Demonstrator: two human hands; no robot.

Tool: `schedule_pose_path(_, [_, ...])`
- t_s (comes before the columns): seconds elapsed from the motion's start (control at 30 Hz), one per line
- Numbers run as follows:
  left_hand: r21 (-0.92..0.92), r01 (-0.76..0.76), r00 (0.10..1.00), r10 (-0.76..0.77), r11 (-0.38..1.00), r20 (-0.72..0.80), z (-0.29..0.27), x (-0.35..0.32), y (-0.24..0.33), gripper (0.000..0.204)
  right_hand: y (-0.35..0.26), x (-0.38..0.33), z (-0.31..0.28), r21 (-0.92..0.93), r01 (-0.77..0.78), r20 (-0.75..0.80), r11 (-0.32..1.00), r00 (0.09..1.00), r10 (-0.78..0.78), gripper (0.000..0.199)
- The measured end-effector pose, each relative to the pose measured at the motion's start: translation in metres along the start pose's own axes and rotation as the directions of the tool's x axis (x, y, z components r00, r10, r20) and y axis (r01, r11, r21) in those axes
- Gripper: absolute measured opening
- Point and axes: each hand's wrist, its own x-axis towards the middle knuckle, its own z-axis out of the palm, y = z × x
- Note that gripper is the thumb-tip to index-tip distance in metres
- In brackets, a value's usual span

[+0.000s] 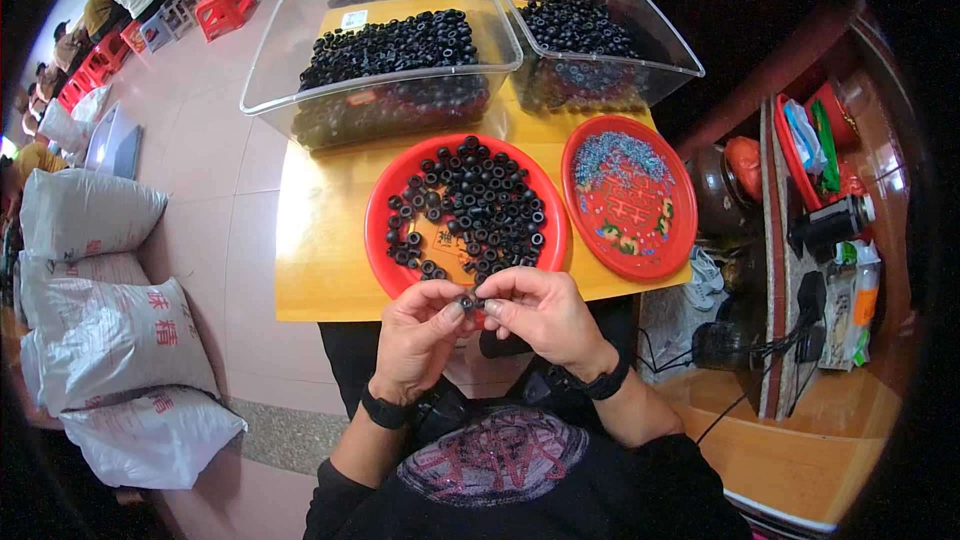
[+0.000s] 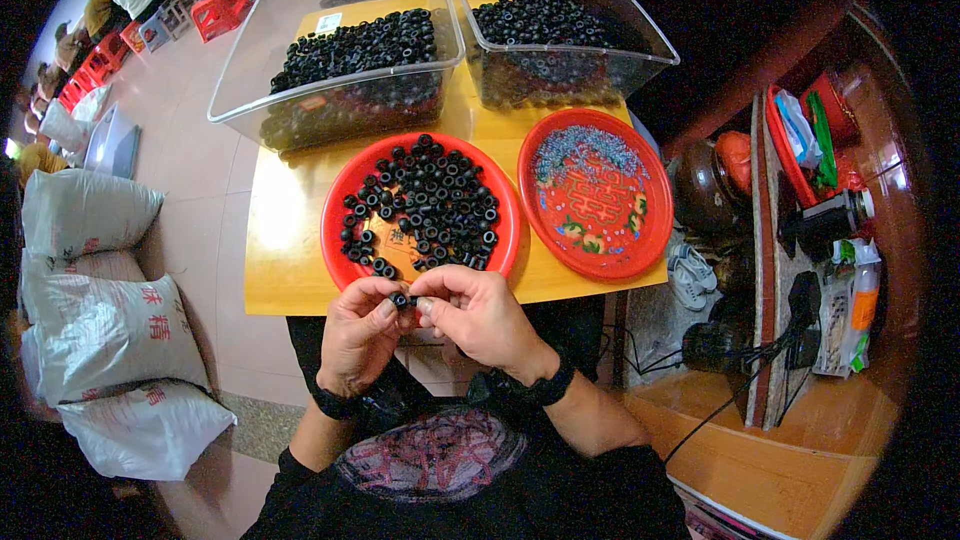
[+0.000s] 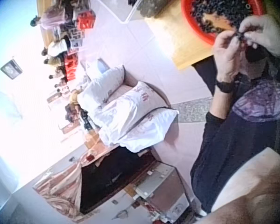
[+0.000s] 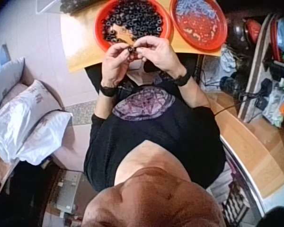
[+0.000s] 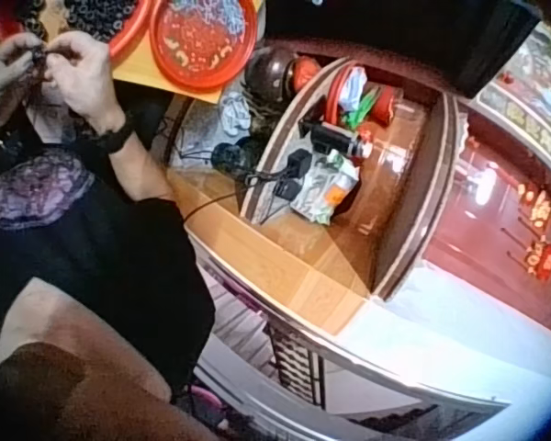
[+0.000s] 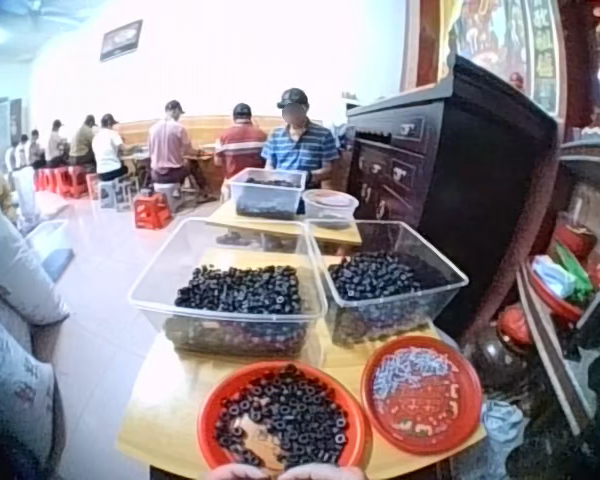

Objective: Sorting and assembling small black plastic circular components from large containers onto red plates.

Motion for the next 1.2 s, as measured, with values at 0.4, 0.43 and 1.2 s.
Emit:
schedule_pose_path(0.4, [0.065, 0.020, 1.000, -0.021, 0.998, 0.011, -0.001, -0.004, 0.002, 0.021, 0.000, 0.000, -0.002, 0.013, -0.041, -0.003, 0.999, 0.999, 0.041, 0.011])
schedule_pose_path(0.43, [0.077, 0.022, 1.000, -0.023, 0.997, 0.010, -0.002, -0.004, 0.002, 0.021, 0.000, 0.000, -0.002, 0.012, -0.042, -0.004, 0.999, 0.999, 0.042, 0.011])
schedule_pose_path(1.2, [0.381, -0.050, 0.997, 0.071, 0.923, -0.042, 0.004, -0.009, 0.001, 0.021, -0.011, -0.005, 0.015, -0.662, 0.293, -0.024, 0.690, 0.912, -0.410, 0.008])
